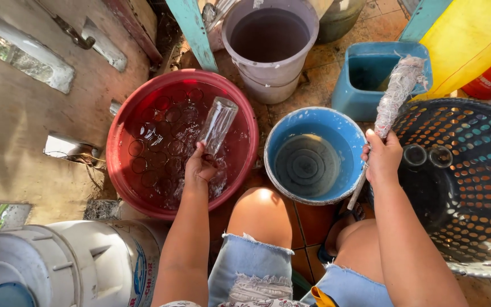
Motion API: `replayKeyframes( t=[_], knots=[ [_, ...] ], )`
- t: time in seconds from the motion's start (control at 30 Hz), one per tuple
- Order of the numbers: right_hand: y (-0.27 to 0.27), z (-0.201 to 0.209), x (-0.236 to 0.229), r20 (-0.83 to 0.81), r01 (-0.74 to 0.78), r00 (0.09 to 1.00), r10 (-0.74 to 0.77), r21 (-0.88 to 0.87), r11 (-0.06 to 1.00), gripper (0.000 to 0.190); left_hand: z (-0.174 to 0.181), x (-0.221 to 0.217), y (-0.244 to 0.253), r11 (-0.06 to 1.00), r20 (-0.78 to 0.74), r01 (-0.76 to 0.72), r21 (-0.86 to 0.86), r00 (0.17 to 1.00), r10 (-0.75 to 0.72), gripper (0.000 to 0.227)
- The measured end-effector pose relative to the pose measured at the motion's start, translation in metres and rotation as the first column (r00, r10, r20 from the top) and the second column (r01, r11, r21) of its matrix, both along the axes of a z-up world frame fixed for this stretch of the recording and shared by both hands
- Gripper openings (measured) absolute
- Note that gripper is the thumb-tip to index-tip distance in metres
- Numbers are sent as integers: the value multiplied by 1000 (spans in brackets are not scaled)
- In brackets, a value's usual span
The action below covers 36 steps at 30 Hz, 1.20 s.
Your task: Cleaning small glass candle holders using a brush and water buckets in a workshop environment.
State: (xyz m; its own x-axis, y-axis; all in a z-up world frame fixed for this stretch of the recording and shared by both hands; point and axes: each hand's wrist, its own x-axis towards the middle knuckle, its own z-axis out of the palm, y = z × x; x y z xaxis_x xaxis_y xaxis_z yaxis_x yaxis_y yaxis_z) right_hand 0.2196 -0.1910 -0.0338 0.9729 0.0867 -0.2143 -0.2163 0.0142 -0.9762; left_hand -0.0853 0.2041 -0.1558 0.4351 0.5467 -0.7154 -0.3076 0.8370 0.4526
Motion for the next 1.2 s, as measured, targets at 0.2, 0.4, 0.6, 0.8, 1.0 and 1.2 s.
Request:
replayKeyframes(
  t=[0.2,0.4,0.6,0.8,1.0,1.2],
  knots=[
    [8,18,-16,193,88,977,-91,21,996,61,50,10,-6,996,214,29,83,976,-46,29],
    [22,24,-16,161,-4,987,2,14,1000,26,109,31,-20,907,132,91,410,979,-158,24],
    [35,43,-33,-22,-162,985,171,230,960,40,239,90,-73,77,-401,427,901,888,-225,14],
    [33,3,-21,278,-415,883,377,91,905,57,313,173,-119,-765,-867,585,269,493,72,19],
    [37,12,-33,506,-457,741,442,-102,884,111,301,240,-168,-860,-904,502,98,406,134,17],
    [28,12,-32,447,-354,830,332,-36,934,68,339,239,-224,-842,-890,539,30,398,223,19]
  ],
)
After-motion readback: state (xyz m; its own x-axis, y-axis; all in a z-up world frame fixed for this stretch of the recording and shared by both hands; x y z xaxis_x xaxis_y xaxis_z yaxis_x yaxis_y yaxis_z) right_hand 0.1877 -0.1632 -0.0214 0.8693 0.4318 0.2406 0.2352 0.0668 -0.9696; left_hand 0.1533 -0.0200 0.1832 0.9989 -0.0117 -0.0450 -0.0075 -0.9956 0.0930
